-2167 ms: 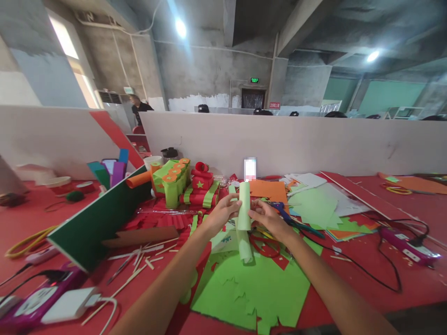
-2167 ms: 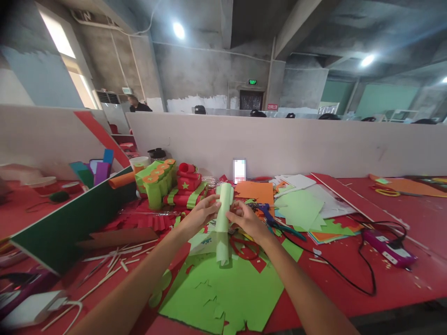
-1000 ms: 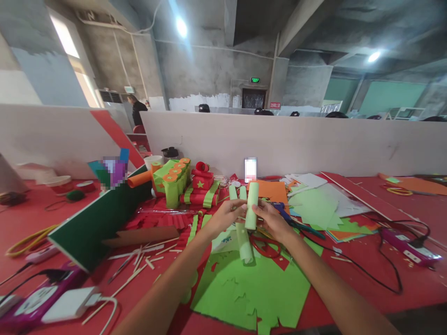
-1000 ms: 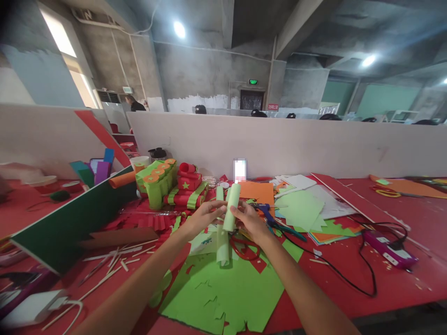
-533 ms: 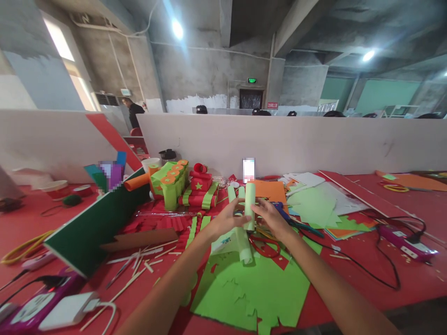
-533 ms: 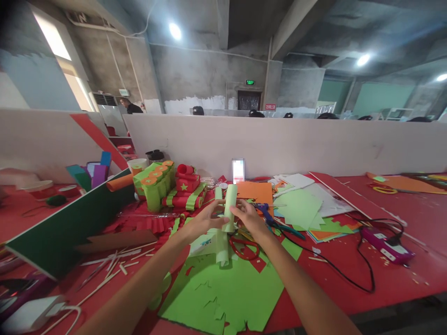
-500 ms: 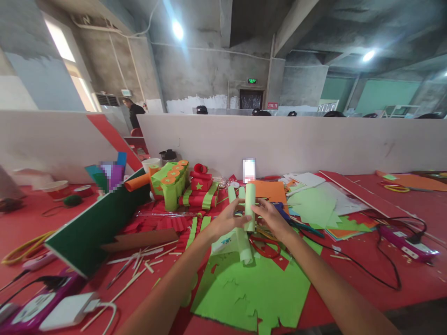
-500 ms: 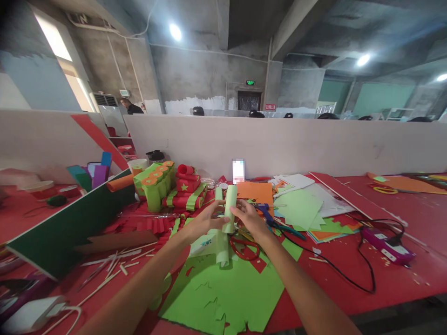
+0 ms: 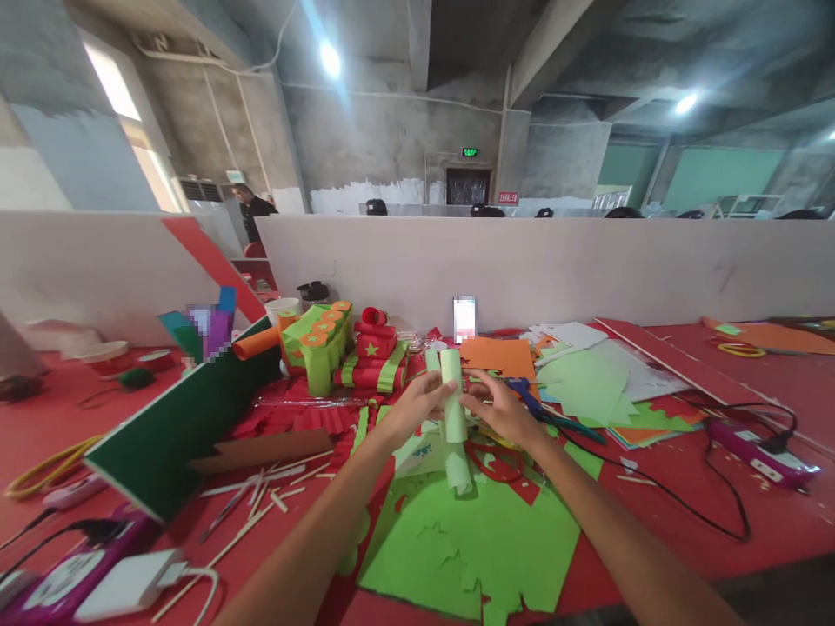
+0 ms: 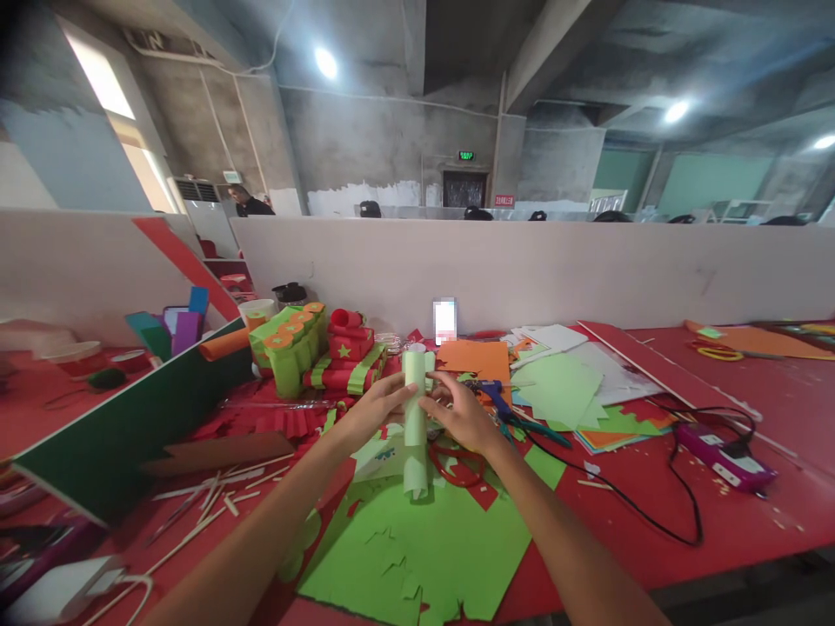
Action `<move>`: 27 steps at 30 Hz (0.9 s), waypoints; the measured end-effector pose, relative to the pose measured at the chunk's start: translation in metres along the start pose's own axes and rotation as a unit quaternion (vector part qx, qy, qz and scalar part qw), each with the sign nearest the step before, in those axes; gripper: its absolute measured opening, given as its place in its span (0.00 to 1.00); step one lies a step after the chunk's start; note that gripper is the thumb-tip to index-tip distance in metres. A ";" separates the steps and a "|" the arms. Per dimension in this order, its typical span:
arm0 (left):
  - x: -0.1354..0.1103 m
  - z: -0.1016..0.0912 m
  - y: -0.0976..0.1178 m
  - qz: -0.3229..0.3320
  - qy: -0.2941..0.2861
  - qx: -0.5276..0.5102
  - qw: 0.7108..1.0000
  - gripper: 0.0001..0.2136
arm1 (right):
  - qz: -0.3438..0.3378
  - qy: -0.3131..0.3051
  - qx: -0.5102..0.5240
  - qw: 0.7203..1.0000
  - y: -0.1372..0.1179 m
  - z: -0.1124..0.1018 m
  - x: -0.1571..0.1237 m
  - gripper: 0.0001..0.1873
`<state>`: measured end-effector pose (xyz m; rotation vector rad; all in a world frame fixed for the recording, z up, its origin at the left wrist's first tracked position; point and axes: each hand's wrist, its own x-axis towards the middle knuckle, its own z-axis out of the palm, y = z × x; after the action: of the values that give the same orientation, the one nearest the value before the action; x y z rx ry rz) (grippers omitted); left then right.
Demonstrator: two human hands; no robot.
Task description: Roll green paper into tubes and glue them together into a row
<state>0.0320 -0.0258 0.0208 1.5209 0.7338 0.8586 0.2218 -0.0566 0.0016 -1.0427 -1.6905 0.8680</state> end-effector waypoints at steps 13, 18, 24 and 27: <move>0.017 -0.041 -0.010 -0.028 0.167 -0.097 0.981 0.19 | 0.199 0.162 -0.414 0.873 0.058 -0.101 0.004 0.16; 0.019 -0.041 -0.012 -0.032 0.161 -0.085 0.983 0.21 | 0.225 0.077 -0.387 0.891 0.070 -0.110 -0.001 0.20; 0.015 -0.039 -0.009 -0.033 0.153 -0.057 0.986 0.23 | 0.212 0.047 -0.362 0.906 0.071 -0.113 0.000 0.22; 0.014 -0.038 -0.008 -0.031 0.154 -0.052 0.986 0.24 | 0.205 0.053 -0.347 0.913 0.070 -0.116 -0.001 0.22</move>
<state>0.0070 0.0070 0.0161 1.2796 0.9394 1.0823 0.3490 -0.0197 -0.0243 -1.9423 -1.7490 0.4297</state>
